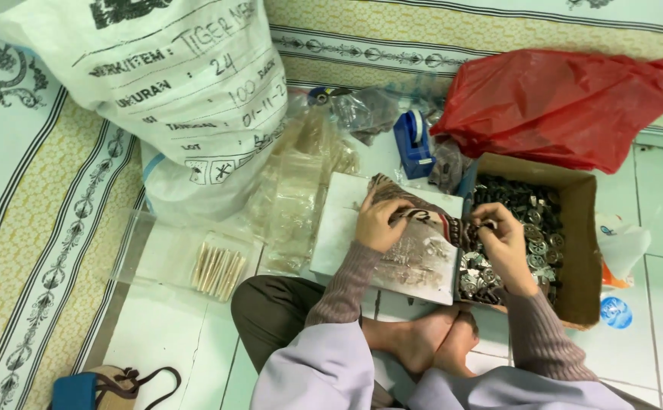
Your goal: Sorting and packaging small metal components into a cardboard box while sitting on the floor.
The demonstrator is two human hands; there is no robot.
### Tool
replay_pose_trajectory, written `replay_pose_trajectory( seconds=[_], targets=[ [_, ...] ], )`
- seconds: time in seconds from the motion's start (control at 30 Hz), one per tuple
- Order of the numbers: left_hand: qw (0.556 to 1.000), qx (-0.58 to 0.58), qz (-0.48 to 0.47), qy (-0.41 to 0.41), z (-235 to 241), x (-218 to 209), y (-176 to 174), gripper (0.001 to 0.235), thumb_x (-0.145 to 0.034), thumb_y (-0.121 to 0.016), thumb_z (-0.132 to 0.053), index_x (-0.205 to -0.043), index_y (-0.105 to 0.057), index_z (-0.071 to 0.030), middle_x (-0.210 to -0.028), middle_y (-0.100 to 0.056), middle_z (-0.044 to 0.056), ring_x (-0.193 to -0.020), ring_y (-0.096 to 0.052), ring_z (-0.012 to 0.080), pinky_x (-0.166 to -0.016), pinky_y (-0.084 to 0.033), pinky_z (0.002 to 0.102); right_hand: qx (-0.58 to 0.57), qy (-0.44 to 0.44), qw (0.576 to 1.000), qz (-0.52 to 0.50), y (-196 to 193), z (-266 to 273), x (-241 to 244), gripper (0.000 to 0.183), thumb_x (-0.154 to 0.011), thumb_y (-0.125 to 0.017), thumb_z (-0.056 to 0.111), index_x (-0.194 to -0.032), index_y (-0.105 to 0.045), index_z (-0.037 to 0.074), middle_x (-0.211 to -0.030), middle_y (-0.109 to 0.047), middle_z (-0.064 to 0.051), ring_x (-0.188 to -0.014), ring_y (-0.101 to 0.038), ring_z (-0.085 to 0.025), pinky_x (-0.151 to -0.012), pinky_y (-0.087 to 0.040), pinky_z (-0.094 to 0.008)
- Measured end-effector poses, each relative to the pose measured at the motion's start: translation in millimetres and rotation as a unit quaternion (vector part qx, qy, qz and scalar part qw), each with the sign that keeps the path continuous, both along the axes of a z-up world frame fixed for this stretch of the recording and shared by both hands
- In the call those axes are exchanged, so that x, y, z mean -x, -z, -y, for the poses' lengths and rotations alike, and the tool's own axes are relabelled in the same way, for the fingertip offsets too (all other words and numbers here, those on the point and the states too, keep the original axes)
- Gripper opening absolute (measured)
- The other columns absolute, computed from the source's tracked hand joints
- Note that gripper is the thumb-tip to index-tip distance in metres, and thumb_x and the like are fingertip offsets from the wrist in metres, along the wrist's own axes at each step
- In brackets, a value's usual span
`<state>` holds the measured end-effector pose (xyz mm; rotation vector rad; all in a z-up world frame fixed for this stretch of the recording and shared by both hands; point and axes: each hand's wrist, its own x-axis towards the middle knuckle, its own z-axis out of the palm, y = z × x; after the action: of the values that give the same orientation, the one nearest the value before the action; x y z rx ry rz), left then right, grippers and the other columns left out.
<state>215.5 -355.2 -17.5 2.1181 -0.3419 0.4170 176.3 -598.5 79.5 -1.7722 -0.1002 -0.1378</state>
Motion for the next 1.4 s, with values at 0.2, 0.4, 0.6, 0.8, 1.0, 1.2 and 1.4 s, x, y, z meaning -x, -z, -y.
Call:
replay_pose_trajectory(
  seconds=[0.2,0.4,0.6,0.8,1.0,1.2,1.4],
  targets=[
    [0.997,-0.053,0.047,0.025,22.3,16.4,-19.2,0.017,-0.099,-0.066,-0.024,-0.114,-0.072,-0.032,-0.106,-0.077,-0.013,-0.100,-0.073,0.0090,-0.102,-0.049,0.034,0.042,0.100,0.994,0.023,-9.7,78.0,53.3,0.028,-0.083,-0.049,-0.014,-0.098,-0.067,0.002,-0.090,-0.060,-0.012,-0.091,-0.054,-0.018,-0.084,-0.050,-0.033],
    [0.999,-0.012,0.031,0.012,35.6,46.0,-59.3,0.018,-0.098,-0.067,-0.026,-0.110,-0.074,-0.014,-0.101,-0.079,0.002,-0.088,-0.072,0.0261,-0.079,-0.059,0.040,0.054,0.172,0.984,0.013,-23.1,91.1,73.8,0.028,-0.092,-0.044,-0.010,-0.098,-0.067,0.005,-0.102,-0.068,-0.006,-0.090,-0.060,-0.012,-0.079,-0.048,-0.024],
    [0.993,0.088,0.059,-0.053,45.6,63.8,-64.1,0.027,-0.103,-0.064,-0.033,-0.087,-0.075,-0.015,-0.069,-0.072,0.004,-0.072,-0.073,0.0246,-0.081,-0.056,0.034,0.188,0.158,0.968,0.057,-24.9,79.4,73.4,0.028,-0.104,-0.056,0.007,-0.127,-0.071,0.006,-0.129,-0.062,-0.022,-0.126,-0.058,-0.038,-0.109,-0.043,-0.051],
    [0.987,0.112,0.091,0.071,71.4,88.3,-127.1,0.016,-0.102,-0.064,-0.019,-0.099,-0.076,-0.009,-0.108,-0.072,0.009,-0.099,-0.069,0.0326,-0.089,-0.054,0.043,0.178,0.050,0.980,0.079,-70.6,28.2,83.4,0.038,-0.104,-0.055,0.016,-0.139,-0.061,0.000,-0.139,-0.053,-0.032,-0.130,-0.051,-0.048,-0.109,-0.038,-0.062],
    [0.972,0.195,0.003,0.131,90.8,109.9,-108.9,0.016,-0.100,-0.062,-0.006,-0.106,-0.077,-0.008,-0.102,-0.076,0.012,-0.093,-0.074,0.0329,-0.084,-0.057,0.040,0.080,-0.009,0.995,0.057,-28.1,29.3,83.7,0.026,-0.099,-0.061,0.007,-0.120,-0.076,0.008,-0.116,-0.076,-0.014,-0.116,-0.070,-0.031,-0.101,-0.051,-0.047],
    [0.891,0.406,-0.107,0.173,88.8,125.6,-82.5,0.004,-0.088,-0.058,0.008,-0.091,-0.060,0.007,-0.112,-0.074,0.028,-0.106,-0.070,0.0291,-0.081,-0.058,0.036,0.025,-0.092,0.995,0.029,-42.0,25.5,81.9,0.022,-0.090,-0.071,0.004,-0.110,-0.078,0.002,-0.116,-0.074,-0.021,-0.120,-0.066,-0.037,-0.107,-0.043,-0.055],
    [0.857,0.473,-0.114,0.168,84.6,124.7,-75.8,0.008,-0.081,-0.052,0.007,-0.077,-0.052,0.001,-0.104,-0.075,0.029,-0.098,-0.073,0.0307,-0.078,-0.058,0.036,0.023,-0.030,0.999,0.030,-25.9,28.5,84.4,0.007,-0.090,-0.076,0.006,-0.094,-0.078,0.001,-0.090,-0.077,-0.015,-0.108,-0.071,-0.030,-0.112,-0.041,-0.052]
  ],
)
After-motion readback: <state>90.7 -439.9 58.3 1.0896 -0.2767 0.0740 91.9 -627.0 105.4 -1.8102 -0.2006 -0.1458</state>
